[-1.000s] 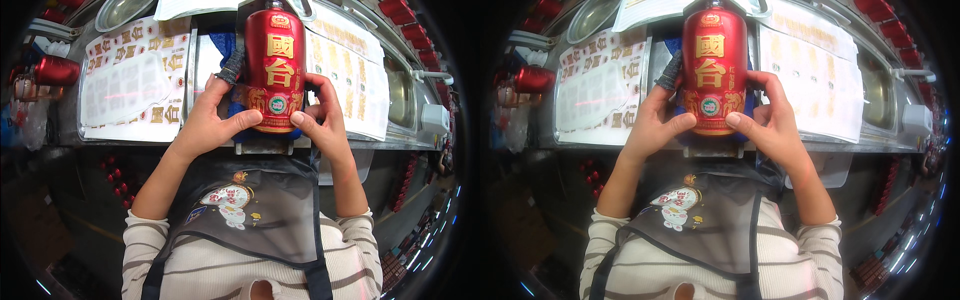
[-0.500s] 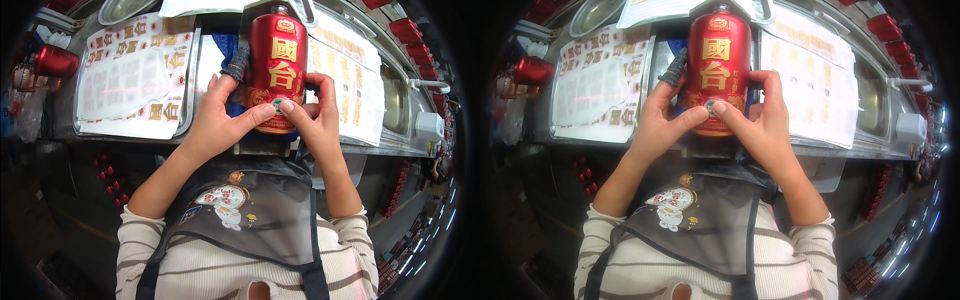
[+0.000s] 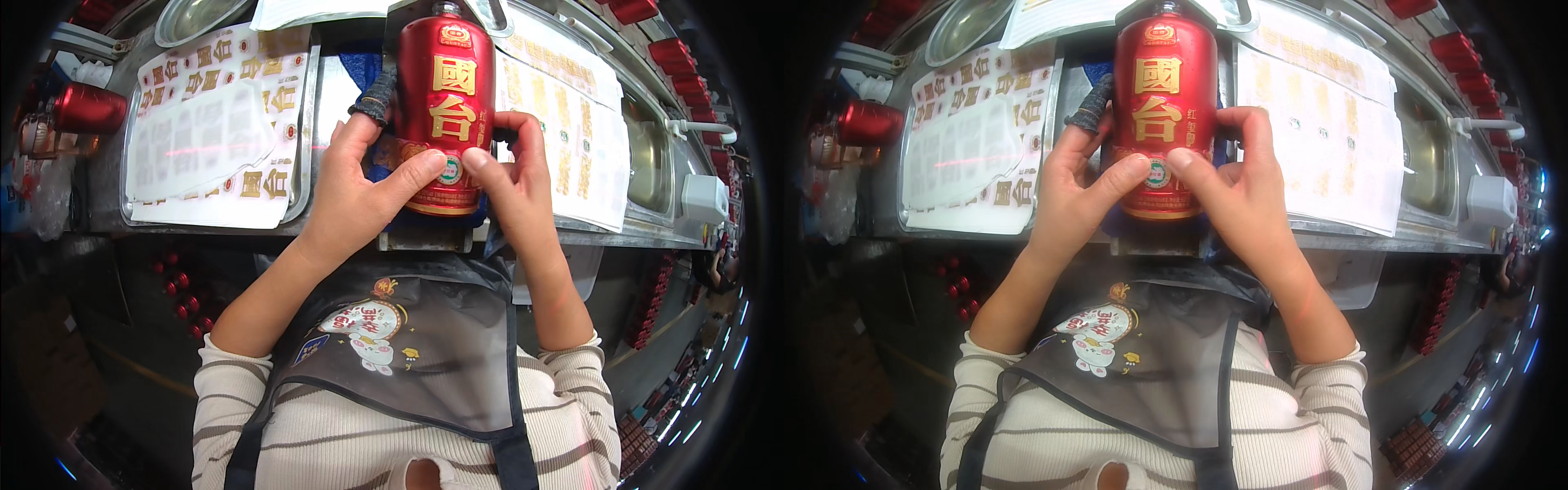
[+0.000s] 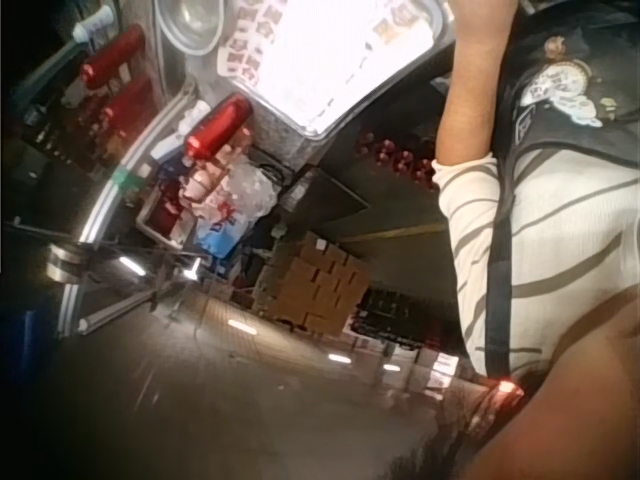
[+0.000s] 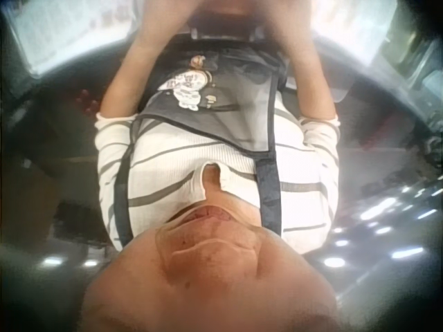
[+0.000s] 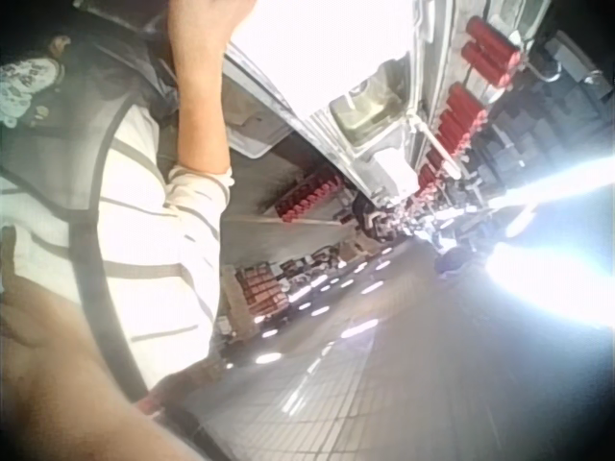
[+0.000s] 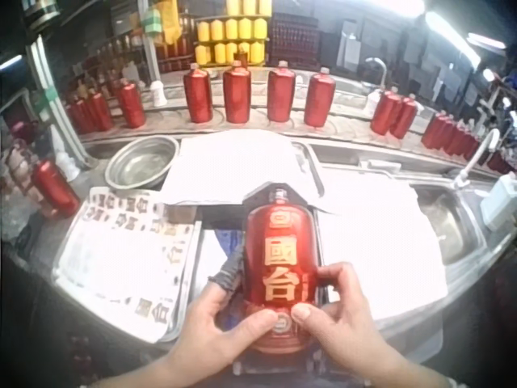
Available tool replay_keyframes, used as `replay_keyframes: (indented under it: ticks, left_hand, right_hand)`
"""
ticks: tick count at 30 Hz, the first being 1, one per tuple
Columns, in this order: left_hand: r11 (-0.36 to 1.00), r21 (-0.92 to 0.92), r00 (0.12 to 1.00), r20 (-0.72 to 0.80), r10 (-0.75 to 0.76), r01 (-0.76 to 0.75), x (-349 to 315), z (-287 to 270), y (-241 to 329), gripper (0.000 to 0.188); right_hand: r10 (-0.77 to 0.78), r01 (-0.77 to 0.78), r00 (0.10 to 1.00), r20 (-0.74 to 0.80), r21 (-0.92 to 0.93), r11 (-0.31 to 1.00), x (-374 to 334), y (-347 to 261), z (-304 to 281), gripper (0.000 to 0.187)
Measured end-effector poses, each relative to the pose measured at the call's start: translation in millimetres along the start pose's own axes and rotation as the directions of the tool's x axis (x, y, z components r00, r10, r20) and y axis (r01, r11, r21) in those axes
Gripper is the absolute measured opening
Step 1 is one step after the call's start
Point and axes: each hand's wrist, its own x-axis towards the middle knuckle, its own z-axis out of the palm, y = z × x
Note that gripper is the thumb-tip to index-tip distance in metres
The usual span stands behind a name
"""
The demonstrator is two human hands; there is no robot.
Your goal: The person applies gold stickers to red cylindrical containers. They pick up a container, place it in a holder, peel a sticker from a sheet, and press it onto the container surface, smoothing it with their fingers. The process repeats for multiple containers.
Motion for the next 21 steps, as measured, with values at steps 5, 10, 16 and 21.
replay_keyframes:
  ticks: [5,10,16,21]
  left_hand:
    - [0.997,0.073,1.000,-0.022,0.022,-0.020,2.3,8.7,11.1,0.051]
    - [1.000,-0.004,0.998,-0.051,0.022,-0.022,5.7,15.4,8.3,0.050]
    - [0.994,0.106,0.999,-0.051,0.010,-0.004,-1.8,11.3,11.8,0.053]
    - [0.984,0.180,0.999,-0.034,0.014,-0.007,-2.4,9.8,5.4,0.057]
  right_hand:
    - [0.057,-0.063,0.996,0.069,0.101,0.993,-6.1,3.4,-13.6,0.053]
    - [-0.007,-0.004,0.997,0.080,0.141,0.990,-2.9,11.1,-11.4,0.054]
    - [0.007,-0.040,0.990,0.142,0.232,0.972,-2.4,12.1,-18.9,0.054]
    - [-0.010,-0.025,0.984,0.180,0.188,0.982,3.0,16.9,-21.9,0.053]
